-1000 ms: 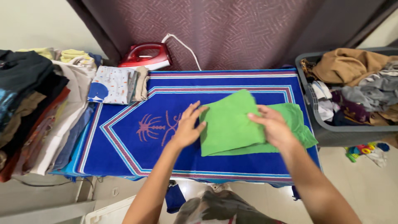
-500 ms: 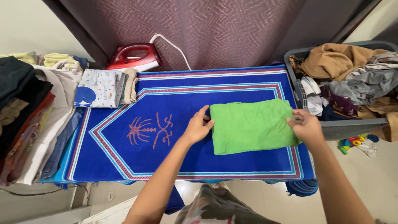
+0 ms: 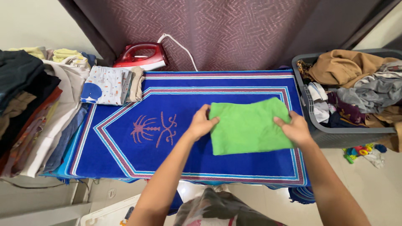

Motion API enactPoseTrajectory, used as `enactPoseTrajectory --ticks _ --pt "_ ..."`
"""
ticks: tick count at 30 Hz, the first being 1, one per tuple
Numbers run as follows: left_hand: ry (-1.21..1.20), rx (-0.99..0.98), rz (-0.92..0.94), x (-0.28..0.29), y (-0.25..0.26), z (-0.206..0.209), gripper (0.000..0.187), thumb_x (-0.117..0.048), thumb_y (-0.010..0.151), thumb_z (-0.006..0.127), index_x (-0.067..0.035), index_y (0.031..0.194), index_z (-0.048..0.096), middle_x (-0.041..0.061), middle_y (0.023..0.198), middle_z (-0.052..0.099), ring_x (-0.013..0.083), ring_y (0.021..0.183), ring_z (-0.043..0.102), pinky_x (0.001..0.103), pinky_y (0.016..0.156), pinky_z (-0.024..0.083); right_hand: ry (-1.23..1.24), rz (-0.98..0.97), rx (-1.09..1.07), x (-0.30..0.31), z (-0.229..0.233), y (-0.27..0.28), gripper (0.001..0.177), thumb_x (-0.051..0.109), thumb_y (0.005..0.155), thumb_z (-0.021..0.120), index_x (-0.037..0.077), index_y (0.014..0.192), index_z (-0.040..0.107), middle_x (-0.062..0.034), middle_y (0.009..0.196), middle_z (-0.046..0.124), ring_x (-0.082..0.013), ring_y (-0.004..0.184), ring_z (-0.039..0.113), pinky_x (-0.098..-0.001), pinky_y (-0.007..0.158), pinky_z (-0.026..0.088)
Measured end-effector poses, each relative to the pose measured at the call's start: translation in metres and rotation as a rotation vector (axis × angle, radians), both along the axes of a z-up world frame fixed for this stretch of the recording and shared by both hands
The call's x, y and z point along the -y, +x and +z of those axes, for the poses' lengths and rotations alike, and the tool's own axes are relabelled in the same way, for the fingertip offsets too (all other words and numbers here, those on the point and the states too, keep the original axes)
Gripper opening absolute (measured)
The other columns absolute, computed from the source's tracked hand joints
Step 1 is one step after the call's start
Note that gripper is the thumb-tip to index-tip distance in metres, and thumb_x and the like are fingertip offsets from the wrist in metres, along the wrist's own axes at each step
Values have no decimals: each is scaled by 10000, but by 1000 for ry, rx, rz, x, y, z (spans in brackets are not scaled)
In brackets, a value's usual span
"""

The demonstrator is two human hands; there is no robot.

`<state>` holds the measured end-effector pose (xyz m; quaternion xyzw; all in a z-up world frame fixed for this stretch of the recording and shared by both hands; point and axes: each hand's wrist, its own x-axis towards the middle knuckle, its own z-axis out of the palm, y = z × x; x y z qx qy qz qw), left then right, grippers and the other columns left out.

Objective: The person folds a beige t-shirt, a green top, and a patterned purple cloth on a blue ironing board. Each item is smoothed, folded into a compact rectangle, and placed on a growing stack. An iron is visible but not used.

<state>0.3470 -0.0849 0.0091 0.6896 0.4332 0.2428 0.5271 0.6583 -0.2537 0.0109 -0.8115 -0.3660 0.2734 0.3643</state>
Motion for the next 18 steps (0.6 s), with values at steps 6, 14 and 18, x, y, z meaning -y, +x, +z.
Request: enactPoseTrajectory --ticks 6,14,18 --pt "4 209 242 -21 -83 -3 405 -109 842 759 -32 1207 601 111 1032 714 175 913 683 332 781 572 126 184 -4 -79 21 -54 530 304 859 787 -25 1254 661 -200 1105 758 -286 987 748 -397 872 570" --pt "306 -244 582 -2 -152 26 555 -159 819 797 -56 1292 525 178 1013 659 296 879 676 410 770 536 -30 420 414 -147 2 -139 575 454 895 736 -2 1235 653 -266 1167 683 -441 1111 655 -506 966 518" --pt "667 -359 678 22 -153 28 585 -94 775 780 -7 1289 513 231 1195 563 397 1068 584 482 890 486 -12 360 613 -134 7 -151 595 389 907 682 25 1365 574 -255 1272 581 -436 1203 547 -534 987 456"
